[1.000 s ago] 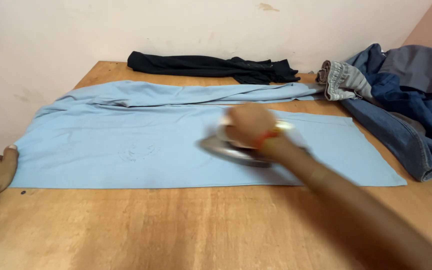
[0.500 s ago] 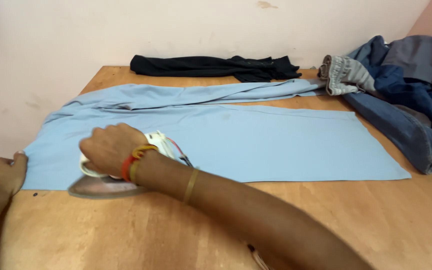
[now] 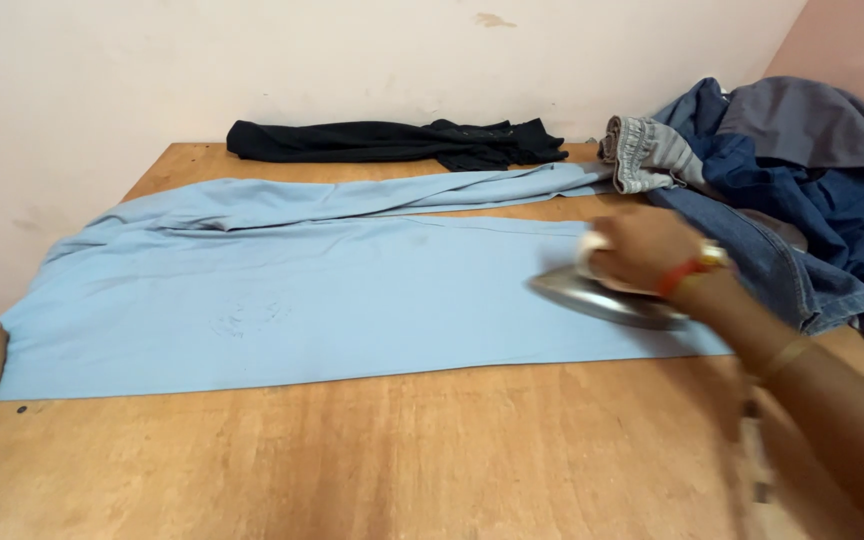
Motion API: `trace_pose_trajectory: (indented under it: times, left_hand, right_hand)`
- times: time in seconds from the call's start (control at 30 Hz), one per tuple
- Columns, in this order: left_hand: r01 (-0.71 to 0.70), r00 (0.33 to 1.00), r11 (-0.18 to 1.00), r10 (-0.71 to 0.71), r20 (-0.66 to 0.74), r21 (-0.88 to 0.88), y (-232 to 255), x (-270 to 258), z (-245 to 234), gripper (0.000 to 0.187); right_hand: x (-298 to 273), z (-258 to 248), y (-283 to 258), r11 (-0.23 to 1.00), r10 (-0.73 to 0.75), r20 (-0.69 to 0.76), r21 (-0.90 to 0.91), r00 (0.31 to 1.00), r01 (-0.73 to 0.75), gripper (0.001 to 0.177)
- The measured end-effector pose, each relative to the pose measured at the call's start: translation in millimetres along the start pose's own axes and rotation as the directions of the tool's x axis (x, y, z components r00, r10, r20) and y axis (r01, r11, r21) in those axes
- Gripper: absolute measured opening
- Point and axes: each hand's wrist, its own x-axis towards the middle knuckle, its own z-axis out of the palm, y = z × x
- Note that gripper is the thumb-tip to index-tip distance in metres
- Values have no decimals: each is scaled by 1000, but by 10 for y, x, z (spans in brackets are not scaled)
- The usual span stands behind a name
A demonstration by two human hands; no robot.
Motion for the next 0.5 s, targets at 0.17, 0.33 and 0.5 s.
trace_pose_trajectory:
  times: [0.17, 0.33, 0.5]
  left_hand:
    - [43, 999, 999, -43, 2, -20, 16, -16, 66, 70]
    - [-13, 999, 999, 14, 29, -30, -8, 58, 84, 71]
    - [-128, 992, 983, 126, 24, 134, -116, 155, 15, 68]
  right_hand:
    - [-348, -121, 497, 988, 112, 119, -117, 986, -99, 32]
    - [-329, -168, 0, 999, -26, 108, -40, 994, 30, 31]
    - [10, -143, -1237, 963, -218, -40, 154, 975, 222, 30]
